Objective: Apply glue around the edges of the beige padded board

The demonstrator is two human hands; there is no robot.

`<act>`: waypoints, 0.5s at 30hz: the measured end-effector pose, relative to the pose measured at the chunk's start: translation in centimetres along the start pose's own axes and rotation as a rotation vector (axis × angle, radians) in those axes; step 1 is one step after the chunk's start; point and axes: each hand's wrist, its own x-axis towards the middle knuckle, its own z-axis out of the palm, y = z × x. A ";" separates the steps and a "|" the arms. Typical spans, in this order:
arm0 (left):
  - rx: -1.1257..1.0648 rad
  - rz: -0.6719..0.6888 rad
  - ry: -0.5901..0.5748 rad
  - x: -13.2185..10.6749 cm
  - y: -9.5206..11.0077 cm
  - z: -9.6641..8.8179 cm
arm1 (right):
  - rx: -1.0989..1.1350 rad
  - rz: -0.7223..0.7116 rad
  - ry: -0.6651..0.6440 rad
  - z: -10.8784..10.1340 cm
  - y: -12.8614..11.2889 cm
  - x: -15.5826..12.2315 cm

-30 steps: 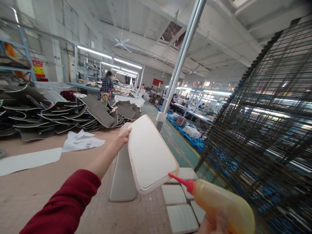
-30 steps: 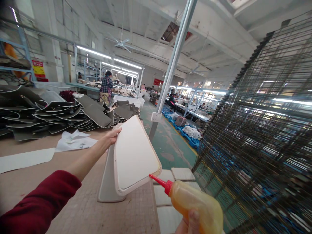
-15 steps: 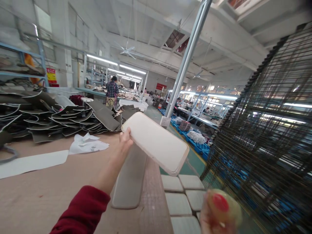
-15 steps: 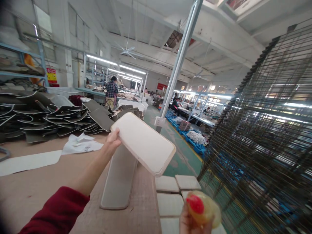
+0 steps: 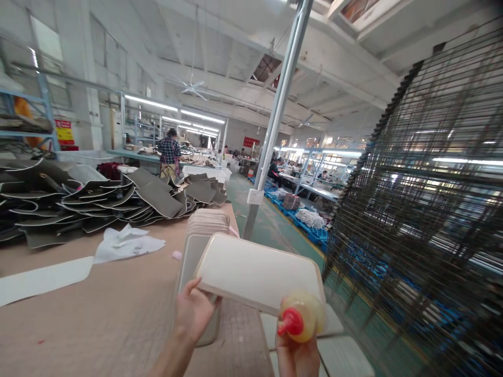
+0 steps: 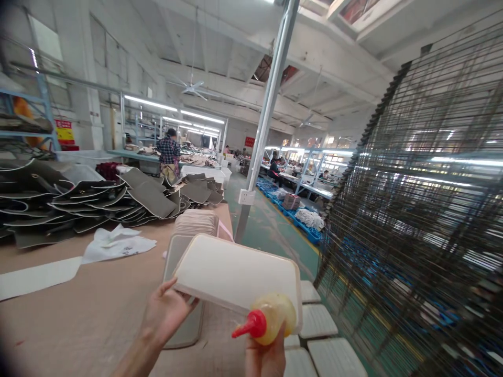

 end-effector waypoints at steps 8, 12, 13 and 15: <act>1.365 0.706 -0.322 -2.5 7.1 3.8 | -0.116 0.235 -0.027 -0.9 0.4 -0.1; 2.012 0.604 -0.666 1.1 6.2 10.7 | -0.137 0.383 -0.102 0.1 1.8 -1.0; 2.090 0.517 -0.707 2.2 5.8 11.5 | -0.132 0.412 -0.120 0.3 2.0 -1.2; 2.109 0.326 -0.829 4.2 5.1 12.1 | -0.125 0.444 -0.164 0.6 2.5 -1.5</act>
